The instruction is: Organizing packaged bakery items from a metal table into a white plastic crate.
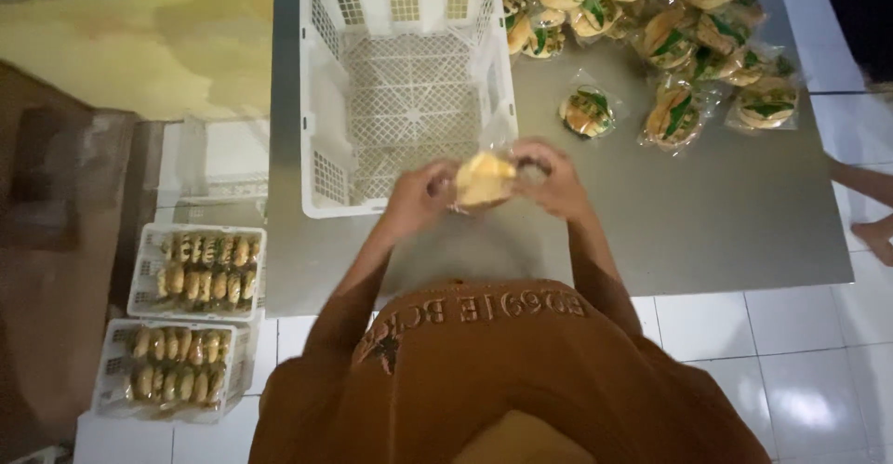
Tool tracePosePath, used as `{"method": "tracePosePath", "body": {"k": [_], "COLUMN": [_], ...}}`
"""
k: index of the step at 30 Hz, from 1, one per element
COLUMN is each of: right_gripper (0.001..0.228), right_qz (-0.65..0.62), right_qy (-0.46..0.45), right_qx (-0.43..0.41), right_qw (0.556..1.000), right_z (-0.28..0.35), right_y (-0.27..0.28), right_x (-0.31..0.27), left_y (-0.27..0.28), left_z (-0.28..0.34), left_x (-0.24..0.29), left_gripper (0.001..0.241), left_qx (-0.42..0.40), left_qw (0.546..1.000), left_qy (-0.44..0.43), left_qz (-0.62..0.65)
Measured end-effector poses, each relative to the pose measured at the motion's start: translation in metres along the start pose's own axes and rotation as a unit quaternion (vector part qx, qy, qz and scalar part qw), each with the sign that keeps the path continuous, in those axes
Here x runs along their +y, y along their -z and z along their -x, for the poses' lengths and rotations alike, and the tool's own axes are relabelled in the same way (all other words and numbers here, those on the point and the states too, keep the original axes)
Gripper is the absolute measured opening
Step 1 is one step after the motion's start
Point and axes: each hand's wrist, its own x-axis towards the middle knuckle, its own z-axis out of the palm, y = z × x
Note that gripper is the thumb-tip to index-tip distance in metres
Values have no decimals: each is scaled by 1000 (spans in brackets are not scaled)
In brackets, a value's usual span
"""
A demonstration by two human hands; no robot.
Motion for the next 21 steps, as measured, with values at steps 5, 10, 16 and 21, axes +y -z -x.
{"method": "tracePosePath", "body": {"k": [5,10,16,21], "right_gripper": [52,48,52,40], "right_qz": [19,160,286,347], "right_qy": [57,131,100,87], "right_qx": [20,78,12,-17], "right_qw": [998,975,953,934], "right_z": [-52,-85,-101,-104], "right_y": [5,-2,-16,-17], "right_x": [-23,-8,0,25], "left_y": [37,59,48,38], "left_z": [-47,-71,-89,-93], "left_x": [14,17,-7,-23], "left_gripper": [31,34,27,16], "left_qx": [41,125,181,111], "left_qw": [997,974,932,972], "left_qy": [-55,-108,-187,-64], "left_qz": [-46,-155,-251,-199]}}
